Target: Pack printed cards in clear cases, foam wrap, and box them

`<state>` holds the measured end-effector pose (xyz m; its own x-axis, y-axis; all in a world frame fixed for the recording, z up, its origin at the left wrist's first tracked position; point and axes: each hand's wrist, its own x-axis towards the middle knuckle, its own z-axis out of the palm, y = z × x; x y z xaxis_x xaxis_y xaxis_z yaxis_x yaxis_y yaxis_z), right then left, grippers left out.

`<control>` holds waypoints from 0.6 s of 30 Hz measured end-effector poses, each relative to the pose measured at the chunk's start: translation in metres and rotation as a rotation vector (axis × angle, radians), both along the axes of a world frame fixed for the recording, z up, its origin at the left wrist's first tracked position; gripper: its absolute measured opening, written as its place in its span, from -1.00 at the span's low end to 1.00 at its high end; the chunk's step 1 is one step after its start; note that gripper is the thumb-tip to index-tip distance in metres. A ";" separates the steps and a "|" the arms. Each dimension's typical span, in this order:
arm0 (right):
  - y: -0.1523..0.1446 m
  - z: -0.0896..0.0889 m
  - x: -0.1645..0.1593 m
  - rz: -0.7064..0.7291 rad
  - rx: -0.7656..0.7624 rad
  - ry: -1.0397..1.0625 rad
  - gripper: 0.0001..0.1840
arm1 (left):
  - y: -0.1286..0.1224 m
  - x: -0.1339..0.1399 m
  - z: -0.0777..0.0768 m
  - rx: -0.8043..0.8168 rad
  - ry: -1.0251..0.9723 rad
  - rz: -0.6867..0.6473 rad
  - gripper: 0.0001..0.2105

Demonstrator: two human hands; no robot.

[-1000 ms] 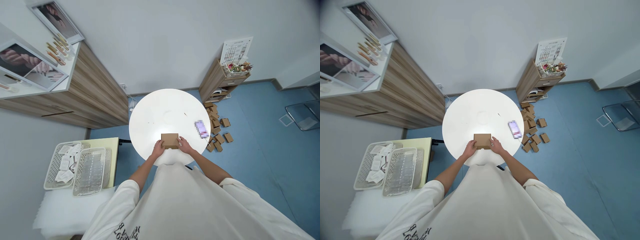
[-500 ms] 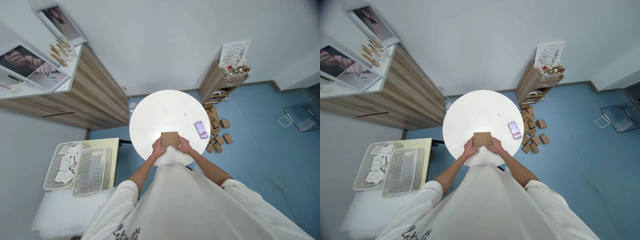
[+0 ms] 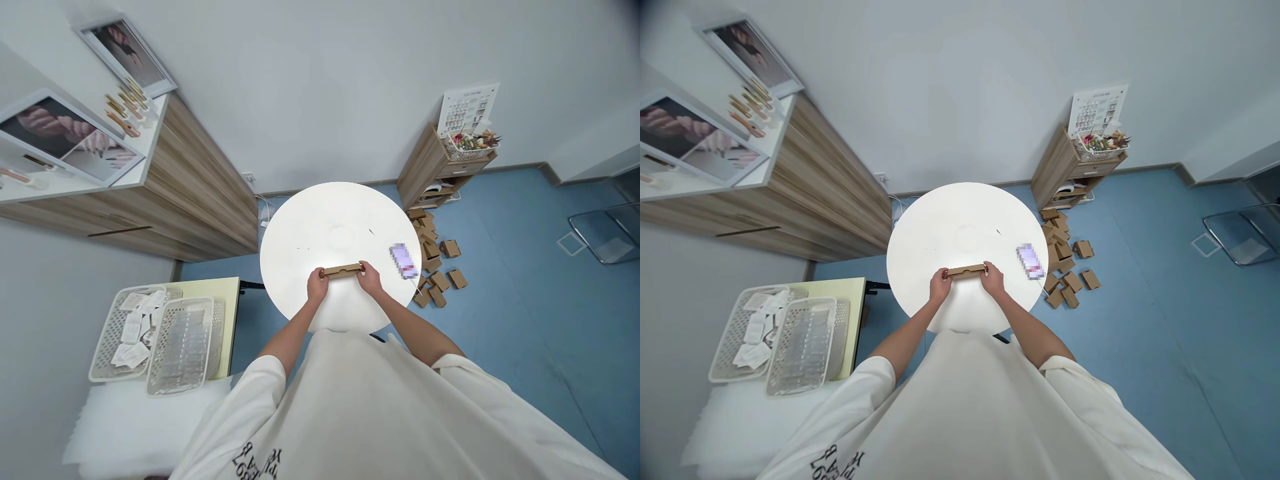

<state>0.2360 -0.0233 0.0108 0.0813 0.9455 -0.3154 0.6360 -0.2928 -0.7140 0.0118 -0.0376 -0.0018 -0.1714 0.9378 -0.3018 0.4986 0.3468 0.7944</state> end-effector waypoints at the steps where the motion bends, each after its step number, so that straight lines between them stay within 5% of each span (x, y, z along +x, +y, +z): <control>1: 0.003 -0.001 0.000 -0.002 0.007 -0.010 -0.50 | 0.003 0.001 0.000 0.004 0.019 0.005 -0.76; 6: 0.011 -0.003 -0.002 -0.015 0.064 -0.041 -0.53 | 0.013 0.003 0.000 0.061 0.158 0.042 -0.79; 18: 0.007 0.005 -0.001 0.136 0.119 -0.158 -0.44 | 0.012 0.006 0.007 0.135 0.067 -0.058 -0.72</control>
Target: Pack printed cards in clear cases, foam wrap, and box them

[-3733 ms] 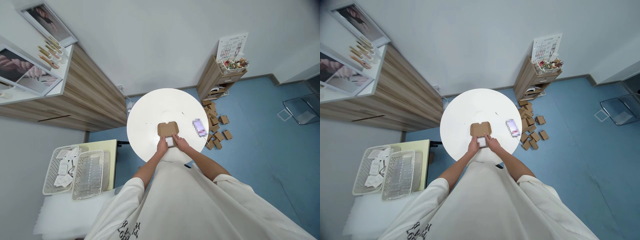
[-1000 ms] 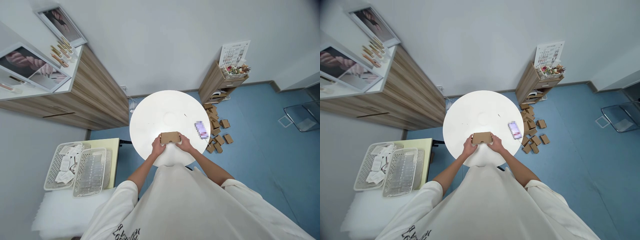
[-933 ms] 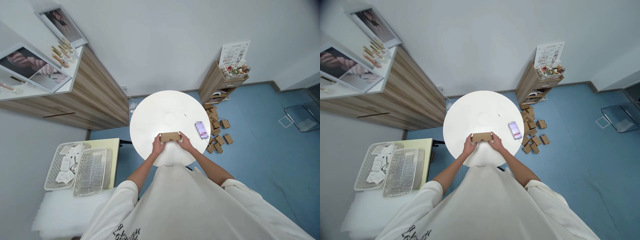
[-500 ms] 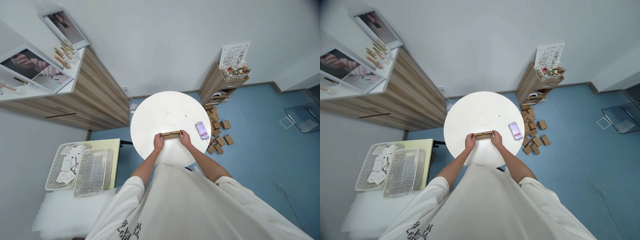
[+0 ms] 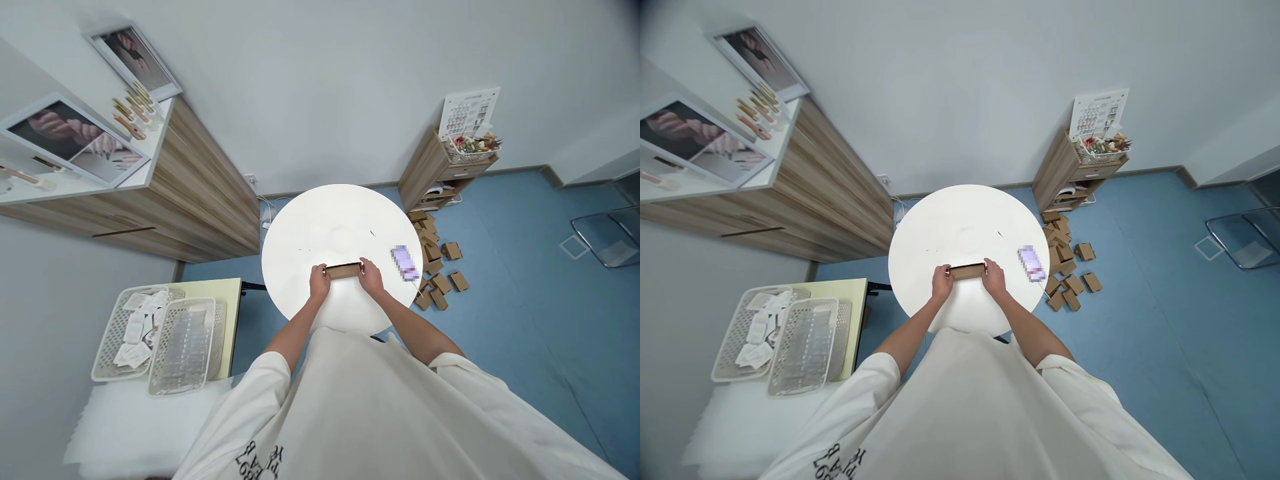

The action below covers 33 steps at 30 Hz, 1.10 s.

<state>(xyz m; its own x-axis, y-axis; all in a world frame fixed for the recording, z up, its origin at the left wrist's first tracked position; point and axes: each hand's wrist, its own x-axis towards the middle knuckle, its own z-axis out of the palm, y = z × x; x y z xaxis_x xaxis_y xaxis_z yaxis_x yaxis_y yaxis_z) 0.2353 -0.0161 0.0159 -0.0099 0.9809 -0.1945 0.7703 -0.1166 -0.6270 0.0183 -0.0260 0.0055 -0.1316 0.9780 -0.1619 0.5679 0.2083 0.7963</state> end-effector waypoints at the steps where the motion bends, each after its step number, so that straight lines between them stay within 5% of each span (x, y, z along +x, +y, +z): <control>1: 0.000 0.001 0.000 0.021 0.002 -0.016 -0.42 | 0.000 -0.001 0.000 0.003 0.004 -0.013 -0.72; 10: -0.007 -0.008 0.004 0.168 -0.004 -0.127 -0.44 | -0.014 -0.011 -0.003 0.032 0.119 -0.192 -0.59; 16: -0.028 -0.020 0.009 0.283 -0.084 -0.151 -0.11 | -0.039 -0.011 -0.009 -0.005 0.355 -0.387 -0.12; 21: -0.028 -0.017 0.011 0.304 -0.142 -0.157 -0.07 | -0.040 -0.014 -0.009 -0.057 0.307 -0.382 -0.12; 28: -0.018 -0.007 0.008 -0.070 -0.138 0.208 -0.25 | -0.016 -0.015 -0.006 -0.160 -0.111 -0.006 -0.19; 33: -0.022 0.000 0.000 -0.198 -0.154 0.388 -0.29 | -0.014 -0.012 -0.001 -0.229 -0.329 -0.034 -0.16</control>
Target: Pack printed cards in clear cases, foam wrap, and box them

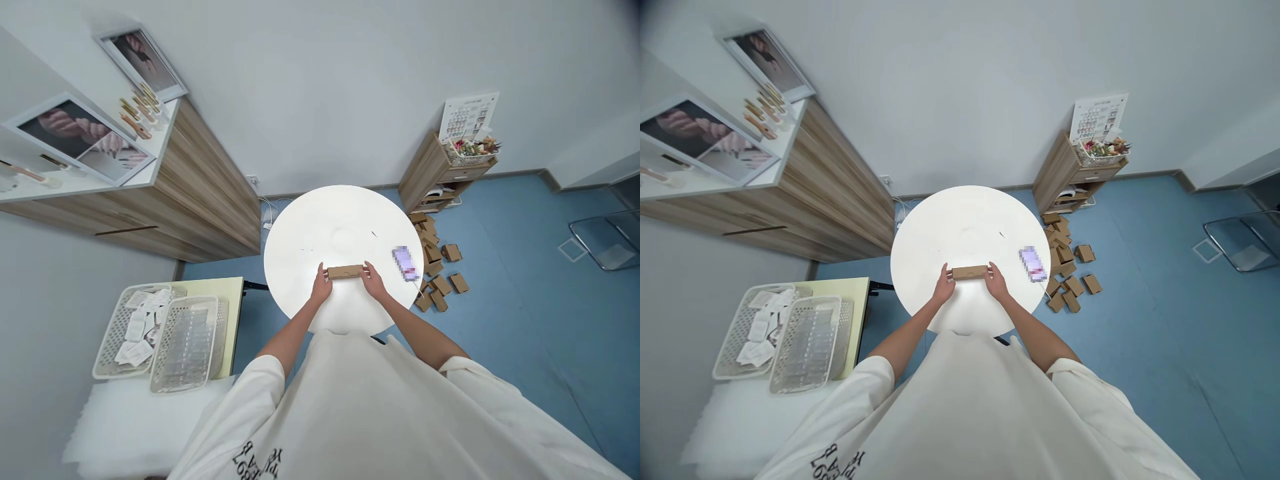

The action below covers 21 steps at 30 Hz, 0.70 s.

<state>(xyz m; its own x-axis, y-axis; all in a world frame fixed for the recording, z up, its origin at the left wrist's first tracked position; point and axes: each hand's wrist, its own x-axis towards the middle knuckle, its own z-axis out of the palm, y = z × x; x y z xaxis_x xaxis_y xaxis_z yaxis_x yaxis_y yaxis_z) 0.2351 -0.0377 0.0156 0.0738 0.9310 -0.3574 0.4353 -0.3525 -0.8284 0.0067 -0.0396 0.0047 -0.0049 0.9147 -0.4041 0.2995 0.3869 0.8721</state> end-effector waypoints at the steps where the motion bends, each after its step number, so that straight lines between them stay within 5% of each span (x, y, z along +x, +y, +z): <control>1: -0.004 0.001 -0.001 -0.010 0.001 0.017 -0.29 | -0.004 0.000 0.000 0.008 -0.014 -0.008 -0.16; 13: -0.076 -0.027 -0.002 0.003 -0.129 -0.066 -0.36 | -0.073 -0.012 -0.034 -0.097 -0.013 -0.074 -0.25; 21: -0.079 -0.024 -0.016 -0.065 -0.110 -0.121 -0.34 | -0.071 -0.020 -0.024 -0.118 -0.021 -0.075 -0.30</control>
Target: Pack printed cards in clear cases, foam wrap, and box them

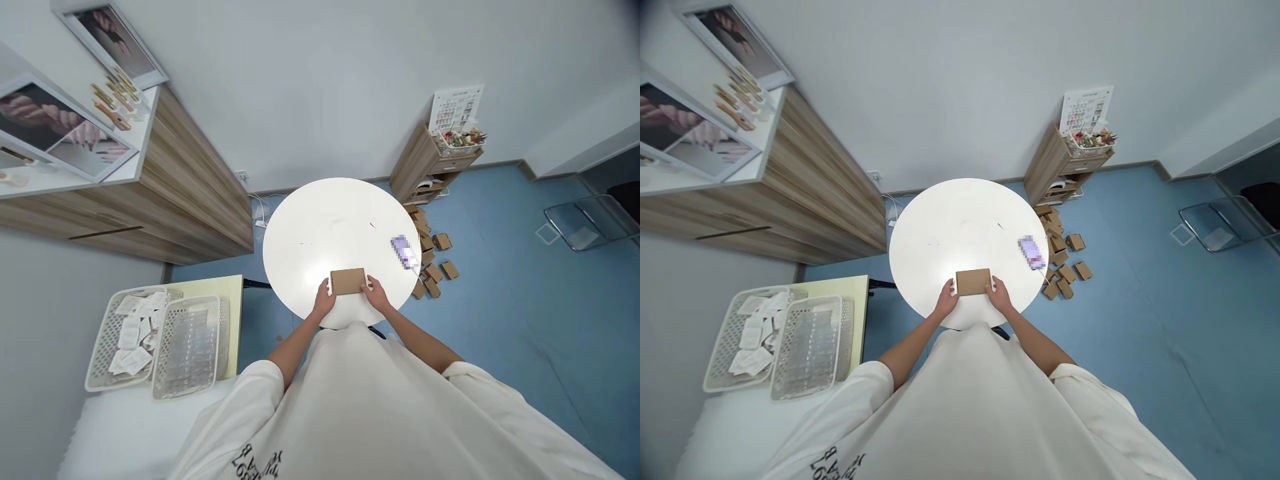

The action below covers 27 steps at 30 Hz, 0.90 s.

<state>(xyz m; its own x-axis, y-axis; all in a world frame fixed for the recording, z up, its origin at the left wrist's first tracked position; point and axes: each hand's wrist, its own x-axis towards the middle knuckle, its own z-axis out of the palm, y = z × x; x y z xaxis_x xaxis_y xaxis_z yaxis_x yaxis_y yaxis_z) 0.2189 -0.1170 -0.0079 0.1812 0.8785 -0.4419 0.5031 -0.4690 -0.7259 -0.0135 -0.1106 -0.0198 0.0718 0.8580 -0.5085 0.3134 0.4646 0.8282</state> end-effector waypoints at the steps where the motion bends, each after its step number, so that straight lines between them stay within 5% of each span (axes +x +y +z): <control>1: -0.001 0.001 -0.002 0.002 0.004 0.026 -0.34 | 0.002 0.000 0.002 0.007 -0.026 -0.015 -0.31; 5: -0.005 0.001 -0.013 0.016 0.021 0.073 -0.39 | 0.004 0.008 0.002 0.025 -0.061 -0.108 -0.28; 9: -0.006 0.004 -0.013 -0.040 0.062 -0.113 -0.55 | 0.005 0.022 -0.001 0.061 0.070 -0.146 -0.32; 16: -0.010 0.002 0.031 -0.191 0.031 -0.360 -0.44 | 0.003 0.040 -0.006 -0.103 0.106 -0.134 -0.39; 22: -0.006 -0.014 0.075 -0.163 0.000 -0.202 -0.36 | -0.007 0.076 -0.008 -0.209 0.094 -0.097 -0.38; 27: -0.003 -0.020 0.106 0.003 -0.048 -0.014 -0.52 | -0.013 0.121 0.002 -0.153 0.111 0.007 -0.26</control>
<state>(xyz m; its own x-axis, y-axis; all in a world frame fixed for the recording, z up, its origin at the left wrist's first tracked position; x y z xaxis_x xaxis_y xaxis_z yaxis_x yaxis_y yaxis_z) 0.3246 -0.1203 -0.0280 0.1851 0.8568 -0.4814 0.5144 -0.5018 -0.6954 0.1076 -0.1233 -0.0181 0.0025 0.7702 -0.6378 0.3954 0.5851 0.7080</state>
